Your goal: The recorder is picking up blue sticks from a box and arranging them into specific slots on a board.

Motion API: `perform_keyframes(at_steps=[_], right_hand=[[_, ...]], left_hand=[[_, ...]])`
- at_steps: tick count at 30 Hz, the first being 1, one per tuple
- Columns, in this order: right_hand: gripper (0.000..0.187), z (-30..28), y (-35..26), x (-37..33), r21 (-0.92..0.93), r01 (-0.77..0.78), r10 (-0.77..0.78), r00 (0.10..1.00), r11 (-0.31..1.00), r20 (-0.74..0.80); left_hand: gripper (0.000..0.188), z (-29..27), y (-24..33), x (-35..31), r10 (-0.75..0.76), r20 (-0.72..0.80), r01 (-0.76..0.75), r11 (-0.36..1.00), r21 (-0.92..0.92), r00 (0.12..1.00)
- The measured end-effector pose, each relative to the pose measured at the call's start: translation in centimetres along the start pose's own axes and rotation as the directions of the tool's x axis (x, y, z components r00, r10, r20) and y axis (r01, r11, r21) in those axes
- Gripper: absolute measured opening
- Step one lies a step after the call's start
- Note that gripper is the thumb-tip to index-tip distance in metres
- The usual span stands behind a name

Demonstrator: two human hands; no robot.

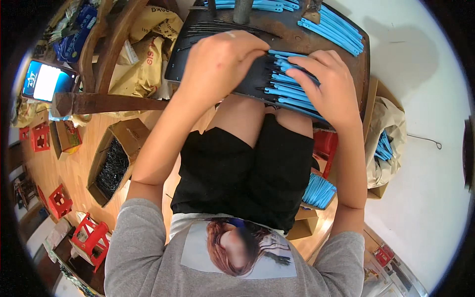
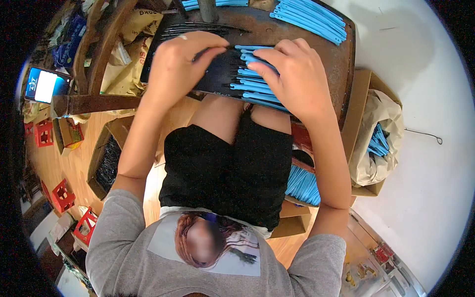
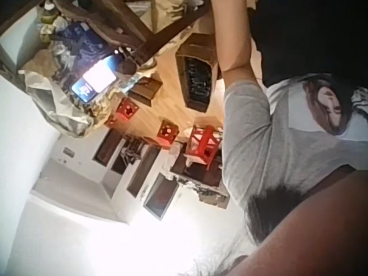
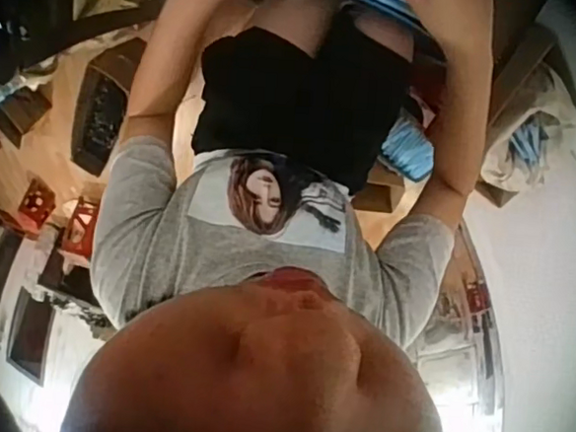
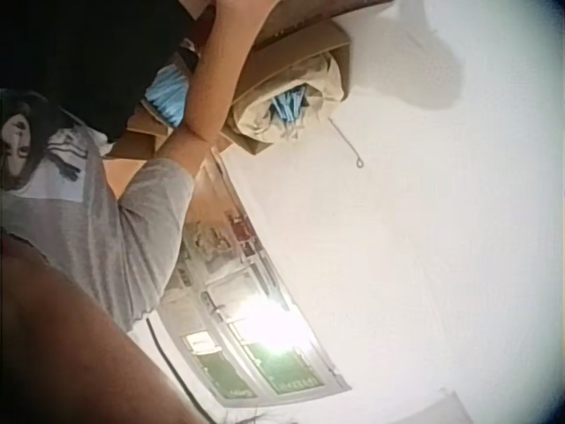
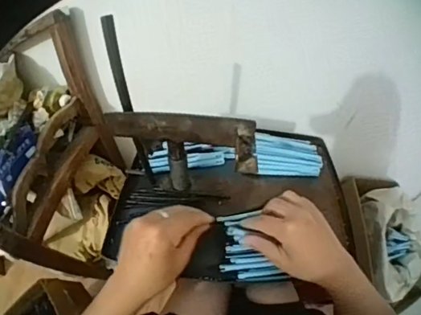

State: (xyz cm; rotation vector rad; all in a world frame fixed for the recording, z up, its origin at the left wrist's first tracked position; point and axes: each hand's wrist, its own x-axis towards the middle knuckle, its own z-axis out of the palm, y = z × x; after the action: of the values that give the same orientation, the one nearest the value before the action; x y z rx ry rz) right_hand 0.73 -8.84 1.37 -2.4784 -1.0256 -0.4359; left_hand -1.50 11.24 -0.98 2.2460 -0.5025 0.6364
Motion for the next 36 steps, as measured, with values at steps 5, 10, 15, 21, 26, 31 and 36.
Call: perform_keyframes(at_steps=[5, 10, 15, 21, 26, 31, 36], right_hand=[[0.022, -0.8, 1.6, 0.8, -0.048, -0.004, 0.0, 0.995, 0.999, -0.098], [0.023, -0.2, 7.5, 3.2, -0.23, -0.074, 0.039, 0.988, 0.97, -0.152], [0.02, 1.0, 9.0, 3.7, -0.288, -0.128, 0.109, 0.991, 0.949, -0.079], [0.016, 1.5, 8.9, 3.6, -0.287, -0.109, 0.072, 0.988, 0.952, -0.136], [0.014, 1.5, 9.2, 3.7, -0.278, -0.073, 0.033, 0.989, 0.958, -0.144], [0.013, 1.4, 9.4, 3.9, -0.222, -0.052, 0.011, 0.983, 0.974, -0.185], [0.013, 0.4, 7.1, 3.3, -0.099, -0.069, 0.038, 0.957, 0.993, -0.286]], left_hand=[[0.012, -1.8, -2.0, -0.8, -0.032, 0.0, 0.031, 0.97, 0.241, 0.999], [0.015, -1.9, -3.1, -0.6, -0.022, 0.061, -0.002, 0.93, 0.367, 0.998], [0.013, -1.5, -3.5, -0.7, 0.021, 0.069, -0.049, 0.904, 0.424, 0.997], [0.014, -1.0, -3.9, -0.6, 0.075, 0.079, -0.103, 0.883, 0.459, 0.994], [0.014, -0.8, -3.4, -0.1, 0.105, -0.045, -0.08, 0.922, 0.38, 0.993], [0.014, 0.2, -2.6, 1.5, 0.118, -0.237, -0.076, 0.981, 0.178, 0.964], [0.012, 3.0, -1.0, 2.8, -0.058, -0.323, -0.018, 0.974, -0.227, 0.945]])
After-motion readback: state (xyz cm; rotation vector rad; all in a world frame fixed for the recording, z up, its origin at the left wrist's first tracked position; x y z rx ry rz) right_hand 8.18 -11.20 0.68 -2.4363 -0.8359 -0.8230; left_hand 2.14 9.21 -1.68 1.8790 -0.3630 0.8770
